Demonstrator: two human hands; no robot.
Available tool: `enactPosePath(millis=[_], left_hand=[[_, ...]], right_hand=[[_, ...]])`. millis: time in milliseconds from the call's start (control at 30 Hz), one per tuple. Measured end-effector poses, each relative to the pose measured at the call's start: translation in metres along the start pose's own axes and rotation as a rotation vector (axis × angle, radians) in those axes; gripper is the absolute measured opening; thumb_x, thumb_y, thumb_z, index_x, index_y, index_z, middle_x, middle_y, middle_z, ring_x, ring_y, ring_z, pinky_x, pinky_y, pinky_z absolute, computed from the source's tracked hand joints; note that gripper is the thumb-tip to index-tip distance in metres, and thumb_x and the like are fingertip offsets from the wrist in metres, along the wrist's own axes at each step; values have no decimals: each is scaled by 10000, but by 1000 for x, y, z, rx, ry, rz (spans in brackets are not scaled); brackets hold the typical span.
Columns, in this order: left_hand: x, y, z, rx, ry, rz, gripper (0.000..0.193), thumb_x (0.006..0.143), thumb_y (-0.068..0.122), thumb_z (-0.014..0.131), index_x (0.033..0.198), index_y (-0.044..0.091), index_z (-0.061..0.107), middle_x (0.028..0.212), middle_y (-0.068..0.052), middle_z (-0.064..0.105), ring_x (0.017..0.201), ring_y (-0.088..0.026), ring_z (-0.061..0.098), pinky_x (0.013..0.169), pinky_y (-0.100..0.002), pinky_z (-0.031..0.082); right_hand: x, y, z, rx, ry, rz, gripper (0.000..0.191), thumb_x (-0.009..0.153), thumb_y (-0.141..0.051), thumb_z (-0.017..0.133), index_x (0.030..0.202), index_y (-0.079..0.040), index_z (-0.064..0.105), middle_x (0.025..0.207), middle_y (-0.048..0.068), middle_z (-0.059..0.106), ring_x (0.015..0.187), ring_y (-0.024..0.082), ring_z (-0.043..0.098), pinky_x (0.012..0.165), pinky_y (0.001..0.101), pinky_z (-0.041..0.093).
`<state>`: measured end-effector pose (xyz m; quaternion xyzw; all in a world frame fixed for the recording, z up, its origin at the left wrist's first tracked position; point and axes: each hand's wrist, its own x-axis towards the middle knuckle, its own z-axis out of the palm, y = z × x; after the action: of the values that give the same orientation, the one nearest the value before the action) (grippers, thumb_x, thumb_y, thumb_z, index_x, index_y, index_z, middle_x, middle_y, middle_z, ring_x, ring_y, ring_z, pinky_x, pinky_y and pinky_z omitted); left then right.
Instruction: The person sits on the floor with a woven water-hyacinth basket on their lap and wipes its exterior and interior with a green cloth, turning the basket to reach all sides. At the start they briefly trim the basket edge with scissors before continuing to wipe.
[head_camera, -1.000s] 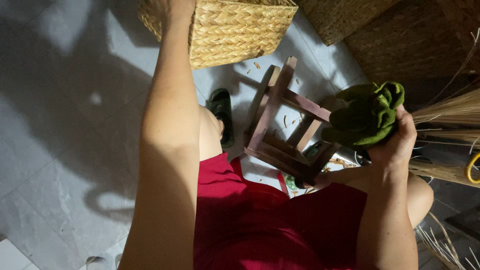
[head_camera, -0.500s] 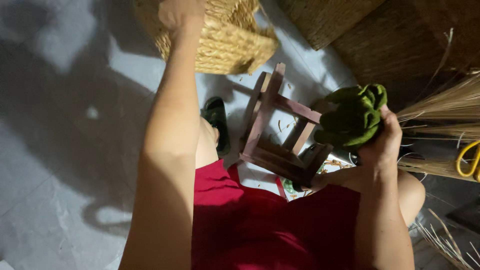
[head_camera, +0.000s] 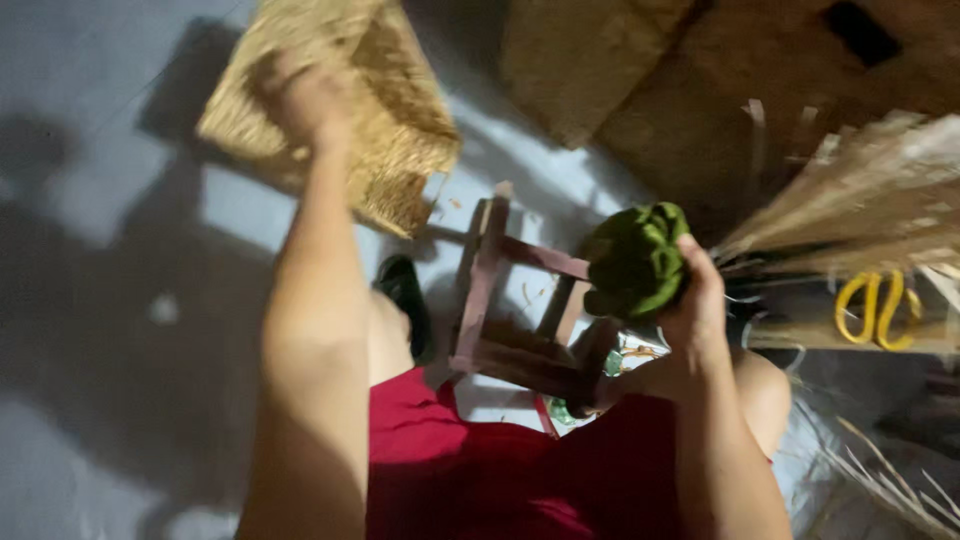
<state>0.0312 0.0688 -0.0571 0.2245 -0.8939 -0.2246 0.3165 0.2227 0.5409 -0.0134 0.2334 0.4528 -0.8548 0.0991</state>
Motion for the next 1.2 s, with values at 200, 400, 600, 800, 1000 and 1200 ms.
enactPosePath(millis=[200,400,600,800,1000,1200], left_hand=[[35,-56,-32,-294,251,-144,89,830,115,701,882,128,771,1337,-102,632,1268,-378,547,1093,-604,345],[40,-60,-47,35,148,203,46,888,119,752,862,155,766,1367,-26,639,1281,-347,516,1087,-624,258],[30,-49,-13,68,-121,284,52,918,139,716,953,160,748,1387,-38,638,1314,-347,529,1111,-583,323],[21,-57,19,41,-480,258,150,931,186,694,1025,163,808,1456,-60,624,1257,-368,566,1032,-473,437],[38,-49,19,-64,-375,245,357,918,49,679,1267,105,730,1378,-202,607,1308,-370,558,1098,-435,464],[5,66,5,-702,-244,522,337,995,-66,635,1324,-1,665,1406,-175,638,1342,-313,590,1155,-418,463]], right_hand=[[3,24,11,36,-23,-40,384,941,-319,599,1252,-95,625,1151,93,701,1027,255,683,910,445,558],[8,43,32,44,-114,-50,362,968,-304,598,1236,-62,623,1104,96,699,985,232,682,876,406,573],[17,56,51,69,-113,-79,298,947,-282,589,1158,-75,625,1045,82,701,929,205,685,831,376,580],[25,71,53,63,-104,-122,235,979,-277,603,1067,-59,620,968,65,679,867,179,670,790,359,572],[29,83,62,106,-120,-177,208,992,-266,613,1031,-62,624,923,49,674,818,161,661,751,342,567],[38,98,70,117,-120,-227,196,998,-252,626,995,-58,646,892,34,667,783,128,634,714,300,534]])
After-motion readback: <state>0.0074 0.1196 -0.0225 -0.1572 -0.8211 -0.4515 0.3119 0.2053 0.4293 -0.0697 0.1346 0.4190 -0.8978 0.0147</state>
